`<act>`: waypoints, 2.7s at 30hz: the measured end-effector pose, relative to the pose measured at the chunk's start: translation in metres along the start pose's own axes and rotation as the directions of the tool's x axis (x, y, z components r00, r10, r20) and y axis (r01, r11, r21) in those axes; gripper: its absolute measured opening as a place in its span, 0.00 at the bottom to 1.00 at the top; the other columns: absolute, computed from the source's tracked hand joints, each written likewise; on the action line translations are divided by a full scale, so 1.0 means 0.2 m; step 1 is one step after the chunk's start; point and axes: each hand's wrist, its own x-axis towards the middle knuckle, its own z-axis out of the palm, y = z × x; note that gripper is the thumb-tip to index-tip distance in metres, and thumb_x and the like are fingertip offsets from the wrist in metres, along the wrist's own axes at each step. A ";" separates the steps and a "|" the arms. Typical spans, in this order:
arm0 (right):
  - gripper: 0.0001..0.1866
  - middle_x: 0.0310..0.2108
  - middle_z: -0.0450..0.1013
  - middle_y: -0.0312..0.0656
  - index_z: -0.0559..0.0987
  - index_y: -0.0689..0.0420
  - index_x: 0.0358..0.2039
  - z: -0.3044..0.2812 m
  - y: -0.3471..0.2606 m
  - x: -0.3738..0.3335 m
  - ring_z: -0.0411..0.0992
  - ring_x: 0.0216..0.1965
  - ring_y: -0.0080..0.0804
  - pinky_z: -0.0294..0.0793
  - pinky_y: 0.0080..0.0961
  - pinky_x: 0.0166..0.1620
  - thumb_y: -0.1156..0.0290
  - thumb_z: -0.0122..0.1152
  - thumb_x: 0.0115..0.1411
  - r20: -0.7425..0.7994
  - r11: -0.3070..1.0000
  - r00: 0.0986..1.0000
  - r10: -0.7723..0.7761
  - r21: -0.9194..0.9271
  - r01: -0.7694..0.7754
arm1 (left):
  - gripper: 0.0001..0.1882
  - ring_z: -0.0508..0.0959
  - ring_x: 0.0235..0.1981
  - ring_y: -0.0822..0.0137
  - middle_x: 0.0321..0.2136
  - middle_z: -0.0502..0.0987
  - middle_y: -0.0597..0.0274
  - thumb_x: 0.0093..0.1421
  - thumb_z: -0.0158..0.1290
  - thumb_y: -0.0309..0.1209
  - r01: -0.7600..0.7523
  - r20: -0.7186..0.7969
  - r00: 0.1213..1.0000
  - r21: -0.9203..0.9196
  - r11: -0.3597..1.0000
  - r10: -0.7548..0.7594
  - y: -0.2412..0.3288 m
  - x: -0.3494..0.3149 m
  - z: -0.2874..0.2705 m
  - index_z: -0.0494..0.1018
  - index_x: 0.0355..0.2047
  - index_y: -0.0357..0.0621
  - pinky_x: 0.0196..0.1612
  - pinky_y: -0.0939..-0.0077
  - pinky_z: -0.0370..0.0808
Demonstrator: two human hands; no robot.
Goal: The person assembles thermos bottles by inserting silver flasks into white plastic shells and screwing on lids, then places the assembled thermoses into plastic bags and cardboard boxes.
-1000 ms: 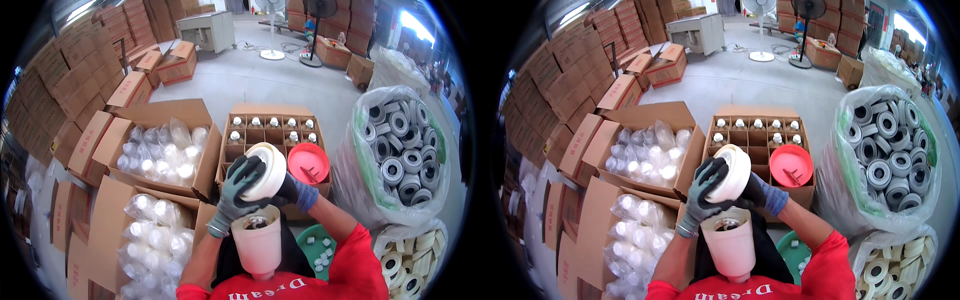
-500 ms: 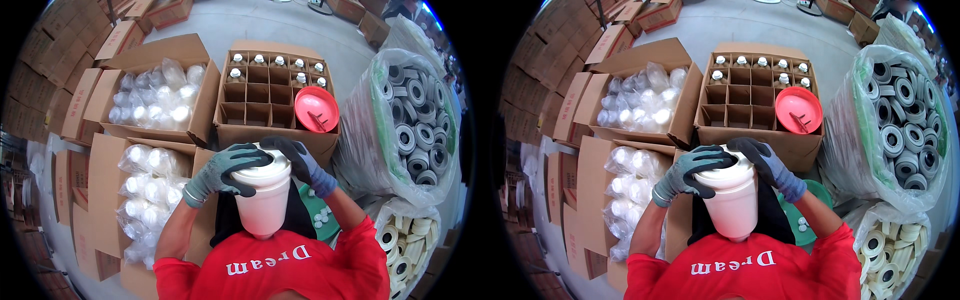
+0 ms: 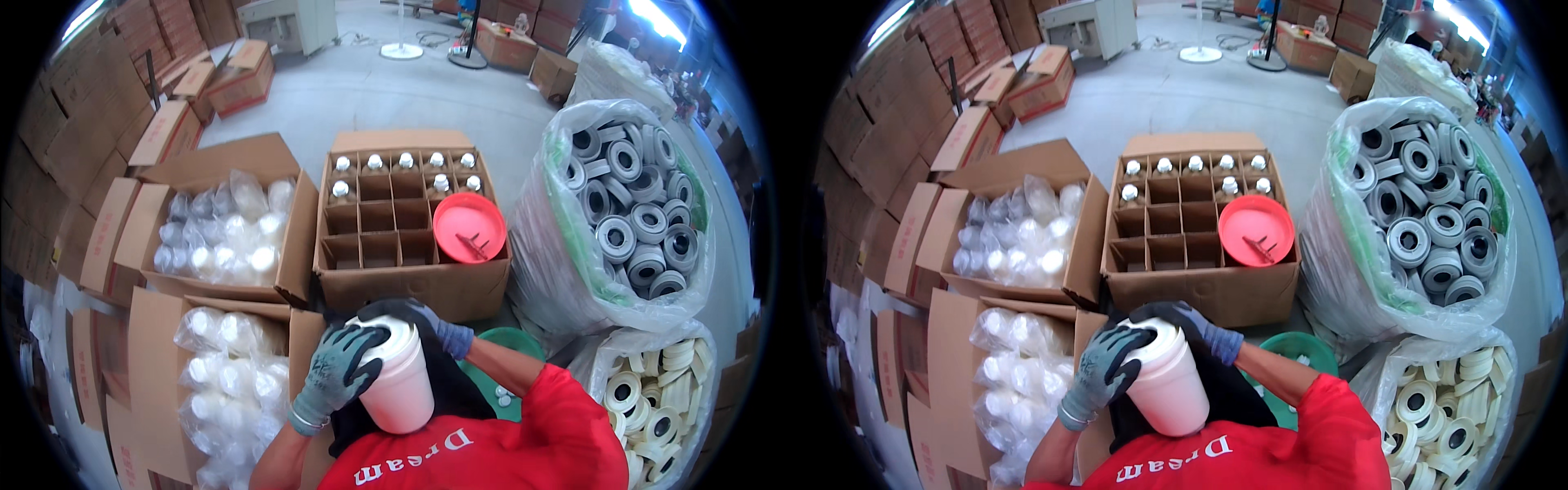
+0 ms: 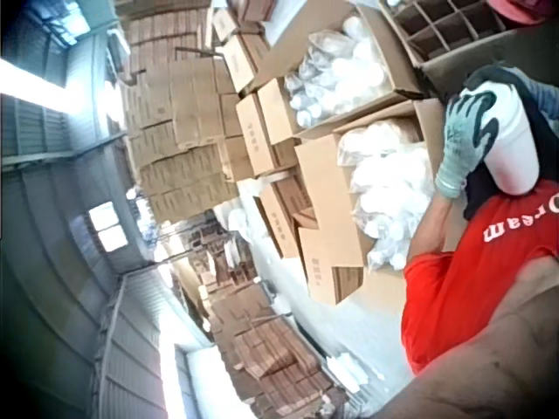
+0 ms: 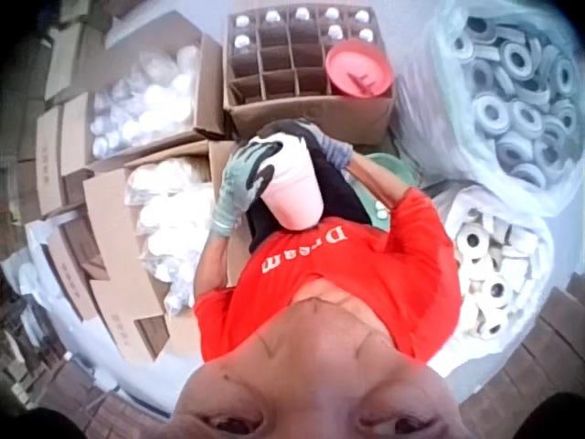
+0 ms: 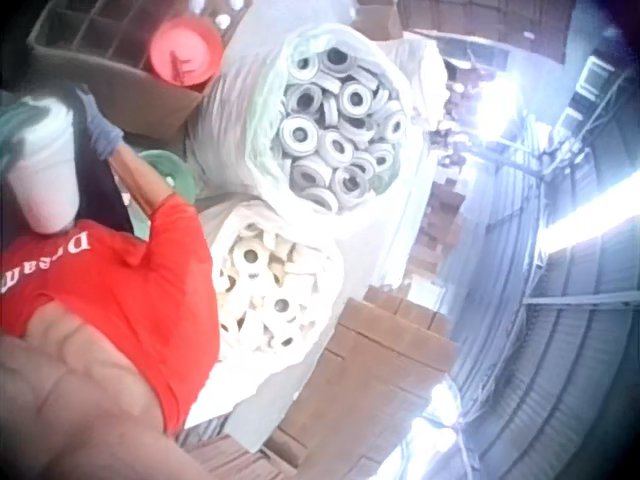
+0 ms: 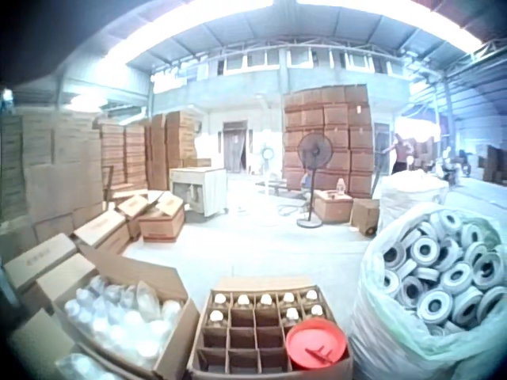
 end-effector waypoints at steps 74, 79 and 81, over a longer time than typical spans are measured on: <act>0.32 0.60 0.59 0.43 0.63 0.58 0.62 -0.21 -0.50 -0.42 0.56 0.62 0.34 0.53 0.34 0.65 0.49 0.49 0.65 -0.243 0.983 0.957 -0.159 -0.129 0.131 | 0.15 0.80 0.33 0.57 0.33 0.80 0.52 0.53 0.53 0.27 -0.041 -0.060 0.997 -0.033 0.999 0.039 -0.15 0.06 0.05 0.78 0.41 0.39 0.37 0.67 0.76; 0.30 0.58 0.61 0.44 0.62 0.57 0.61 -0.31 -0.09 -0.44 0.64 0.57 0.35 0.62 0.31 0.60 0.57 0.55 0.62 -0.407 0.949 0.909 0.086 0.312 0.051 | 0.13 0.80 0.38 0.54 0.34 0.80 0.53 0.48 0.51 0.22 0.099 -0.331 0.928 -0.228 0.969 -0.172 0.04 0.14 0.09 0.77 0.35 0.37 0.49 0.66 0.75; 0.29 0.56 0.62 0.45 0.62 0.58 0.60 -0.32 0.07 -0.49 0.64 0.56 0.34 0.61 0.30 0.61 0.63 0.56 0.61 -0.402 0.988 0.913 -0.067 -0.151 0.006 | 0.12 0.79 0.41 0.51 0.36 0.81 0.53 0.47 0.52 0.21 -0.054 -0.293 0.955 -0.029 0.998 0.044 0.07 0.15 0.06 0.77 0.34 0.38 0.56 0.60 0.71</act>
